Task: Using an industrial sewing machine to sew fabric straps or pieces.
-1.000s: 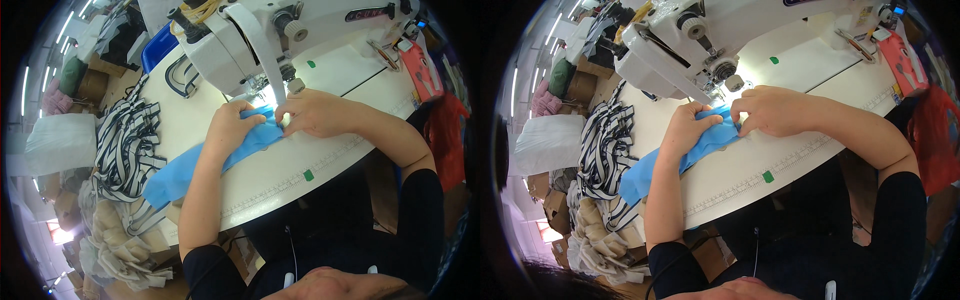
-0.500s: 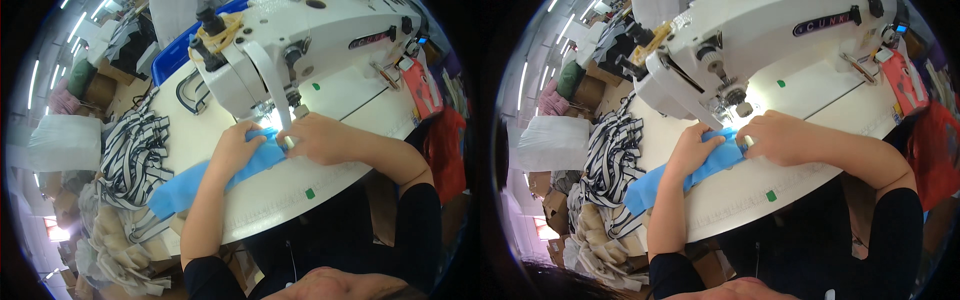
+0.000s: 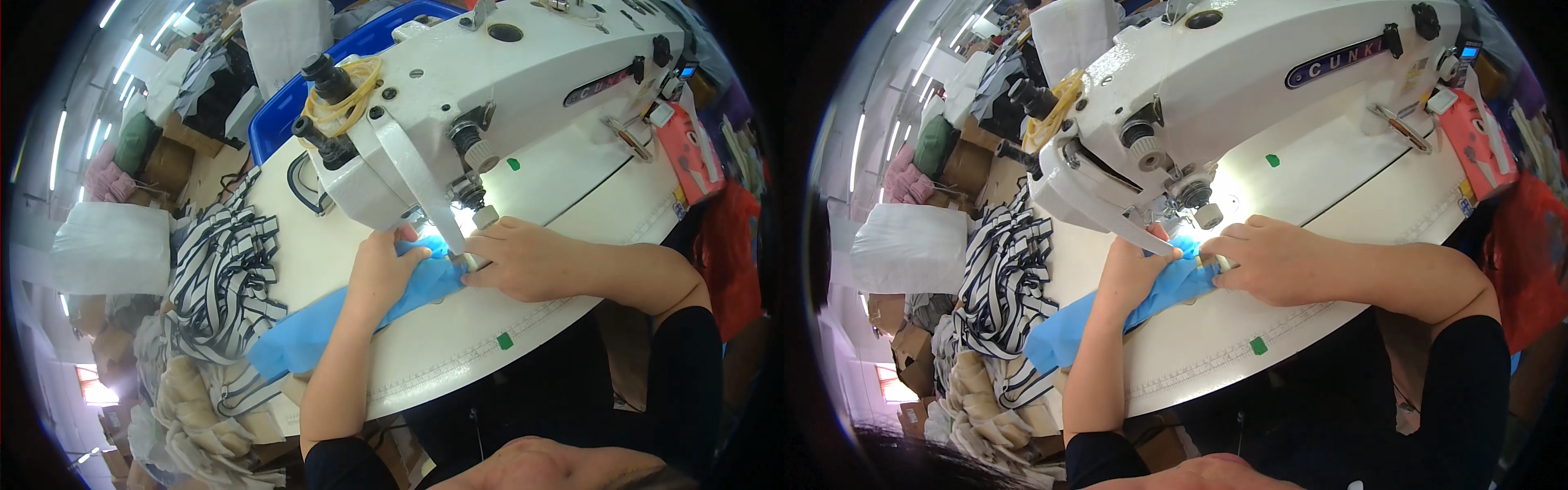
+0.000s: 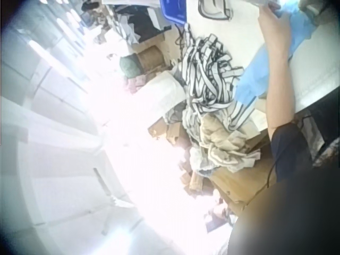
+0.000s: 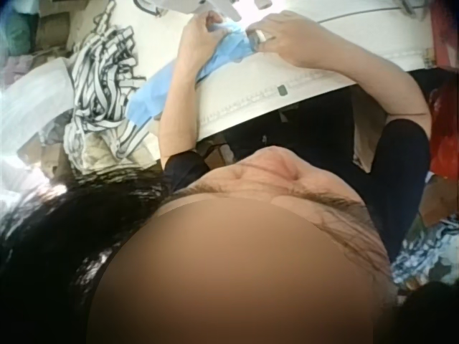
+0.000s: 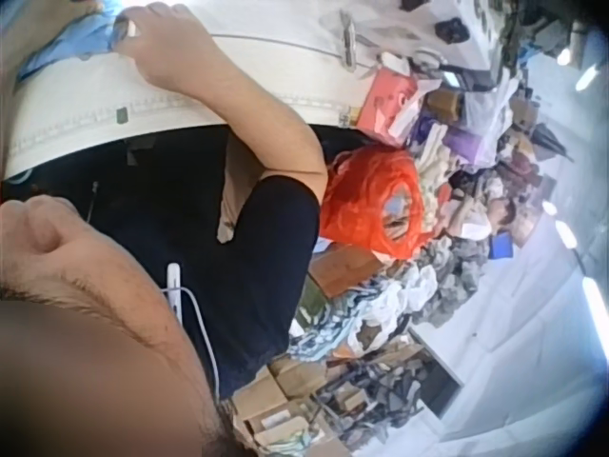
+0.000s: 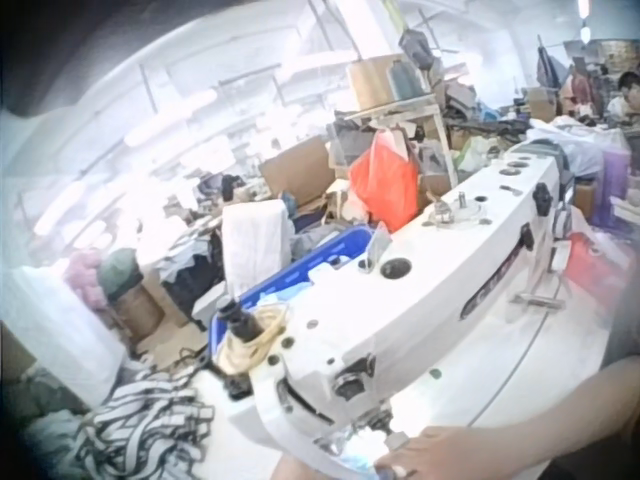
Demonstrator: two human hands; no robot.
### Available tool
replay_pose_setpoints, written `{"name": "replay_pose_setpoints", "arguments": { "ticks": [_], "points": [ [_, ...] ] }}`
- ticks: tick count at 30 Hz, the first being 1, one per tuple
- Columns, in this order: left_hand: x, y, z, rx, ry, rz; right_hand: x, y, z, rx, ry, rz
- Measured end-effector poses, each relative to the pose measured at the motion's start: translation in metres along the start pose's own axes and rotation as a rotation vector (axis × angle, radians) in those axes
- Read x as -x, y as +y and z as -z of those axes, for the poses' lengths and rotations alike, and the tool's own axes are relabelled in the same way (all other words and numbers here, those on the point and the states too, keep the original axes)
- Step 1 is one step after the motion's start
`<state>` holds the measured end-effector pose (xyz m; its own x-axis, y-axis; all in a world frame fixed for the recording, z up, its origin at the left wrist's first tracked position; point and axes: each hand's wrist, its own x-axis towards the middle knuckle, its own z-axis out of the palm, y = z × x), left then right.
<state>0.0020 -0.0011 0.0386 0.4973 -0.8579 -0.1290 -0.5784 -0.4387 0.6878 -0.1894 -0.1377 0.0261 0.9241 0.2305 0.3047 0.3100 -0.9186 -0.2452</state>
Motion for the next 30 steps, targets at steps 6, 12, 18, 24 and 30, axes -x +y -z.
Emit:
{"name": "replay_pose_setpoints", "arguments": {
  "ticks": [6, 12, 18, 24, 30],
  "points": [
    [-0.002, 0.002, 0.002, -0.015, -0.016, 0.007, -0.003, 0.005, 0.003, -0.147, -0.094, -0.07],
    [0.0, -0.004, 0.008, -0.106, 0.009, 0.052, -0.003, 0.003, -0.002, -0.143, -0.039, -0.085],
    [0.008, 0.013, 0.016, -0.063, -0.047, 0.056, -0.001, 0.003, -0.001, -0.157, -0.027, -0.095],
    [0.009, 0.007, 0.001, 0.098, -0.106, -0.042, -0.002, 0.004, 0.001, -0.165, -0.033, -0.086],
    [0.014, 0.015, -0.014, -0.188, 0.097, -0.175, -0.001, 0.006, 0.001, -0.161, -0.051, -0.083]
  ]
}}
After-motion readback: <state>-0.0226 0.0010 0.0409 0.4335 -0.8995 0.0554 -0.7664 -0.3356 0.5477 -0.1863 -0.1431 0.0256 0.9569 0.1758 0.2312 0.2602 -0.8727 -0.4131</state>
